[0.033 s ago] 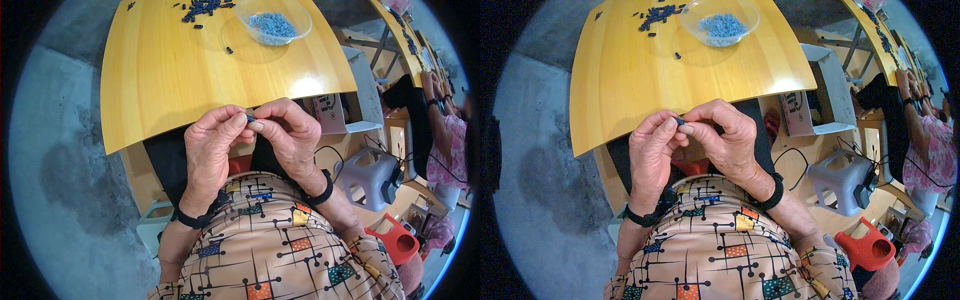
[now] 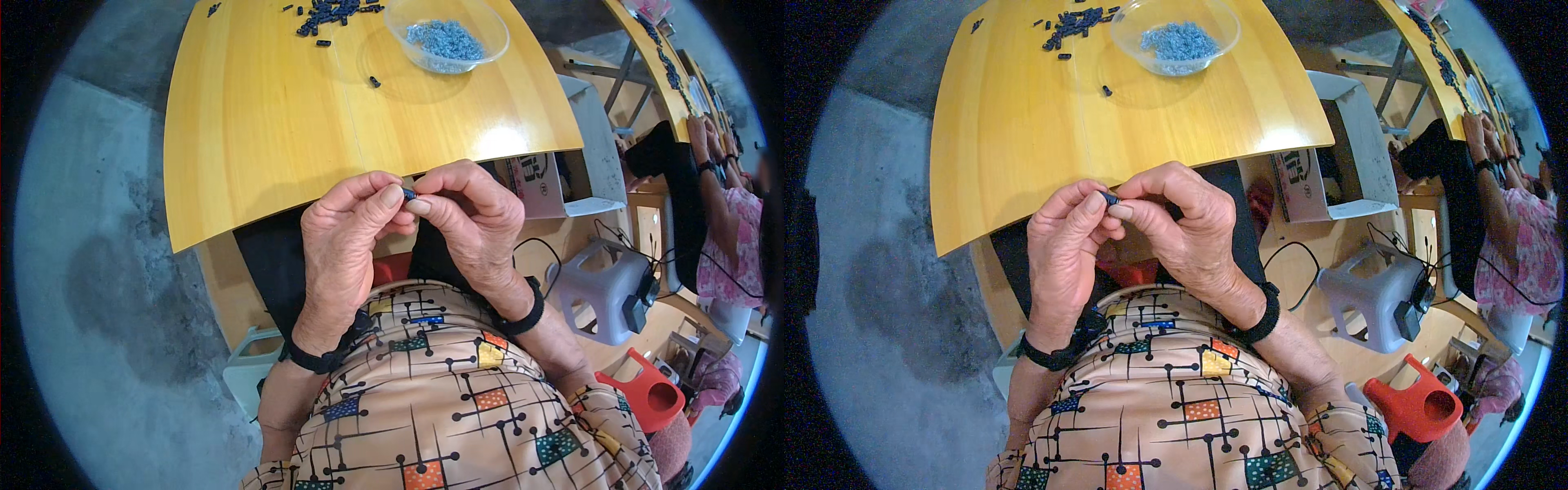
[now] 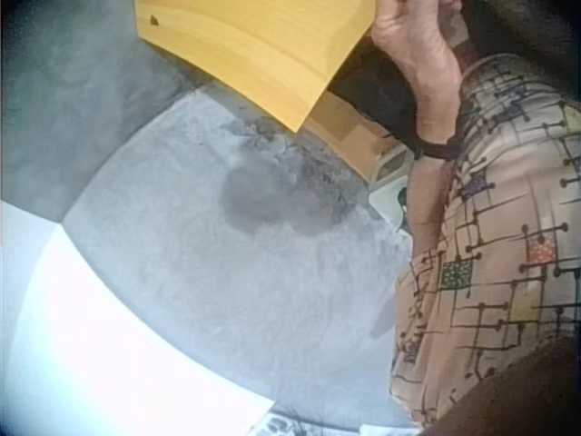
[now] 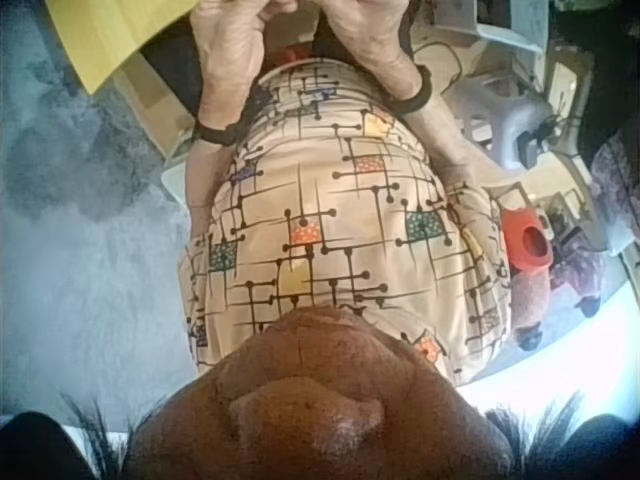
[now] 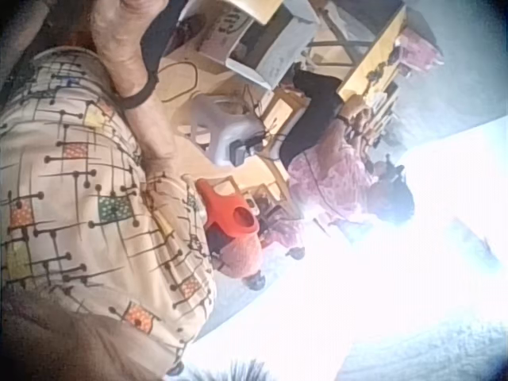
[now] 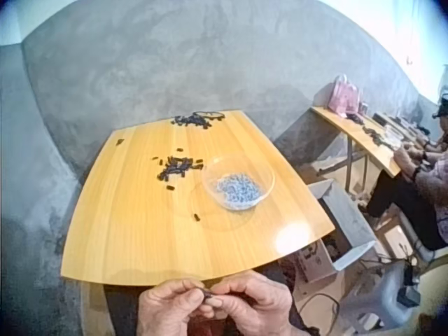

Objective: Manually assembling small blue plastic components into black housings.

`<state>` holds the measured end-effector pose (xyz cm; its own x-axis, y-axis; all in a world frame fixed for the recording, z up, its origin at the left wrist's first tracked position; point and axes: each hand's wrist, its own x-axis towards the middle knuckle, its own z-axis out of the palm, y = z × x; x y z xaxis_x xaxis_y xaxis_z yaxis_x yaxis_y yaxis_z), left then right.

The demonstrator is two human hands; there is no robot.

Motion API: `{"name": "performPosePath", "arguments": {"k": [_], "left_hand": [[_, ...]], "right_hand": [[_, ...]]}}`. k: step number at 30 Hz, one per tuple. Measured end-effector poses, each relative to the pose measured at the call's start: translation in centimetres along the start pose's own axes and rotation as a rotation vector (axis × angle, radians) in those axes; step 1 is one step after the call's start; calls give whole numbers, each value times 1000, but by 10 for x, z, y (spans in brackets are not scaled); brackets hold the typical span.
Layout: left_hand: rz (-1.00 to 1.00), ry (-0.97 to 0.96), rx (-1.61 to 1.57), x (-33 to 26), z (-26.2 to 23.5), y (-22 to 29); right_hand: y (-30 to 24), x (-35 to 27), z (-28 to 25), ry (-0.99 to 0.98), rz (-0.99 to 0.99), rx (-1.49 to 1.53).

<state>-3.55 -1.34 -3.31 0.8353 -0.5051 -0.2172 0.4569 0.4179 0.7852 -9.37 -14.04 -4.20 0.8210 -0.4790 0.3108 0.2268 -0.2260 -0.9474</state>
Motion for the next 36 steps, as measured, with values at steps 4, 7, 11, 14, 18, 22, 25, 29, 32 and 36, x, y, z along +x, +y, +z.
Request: {"name": "performPosePath", "arguments": {"k": [4,7,11,14,18,22,25,29,32,36], "left_hand": [[-21,-29,-12,1,-1,0],[-23,-35,-32,1,-2,-2],[-15,-41,-61,1,-2,-2],[25,-40,-38,0,-3,-2],[47,-50,-19,-1,-3,-3],[79,-71,23,-1,-3,-5],[109,-87,62,-2,-1,-5],[130,-116,64,0,-2,-3],[143,-129,110,0,-2,-2],[194,-113,135,0,-1,-2]], "right_hand": [[1,0,-2,-15,-12,-31],[1,0,-1,-17,-12,-17],[1,-1,0,-22,-20,27],[-2,-4,-1,-46,37,93],[-7,-4,0,-113,243,470],[-1,-4,-2,-122,374,563],[1,-4,-1,-131,391,628],[4,-3,1,-149,463,741],[5,-3,2,-154,462,759],[4,-3,2,-167,485,747]]}}
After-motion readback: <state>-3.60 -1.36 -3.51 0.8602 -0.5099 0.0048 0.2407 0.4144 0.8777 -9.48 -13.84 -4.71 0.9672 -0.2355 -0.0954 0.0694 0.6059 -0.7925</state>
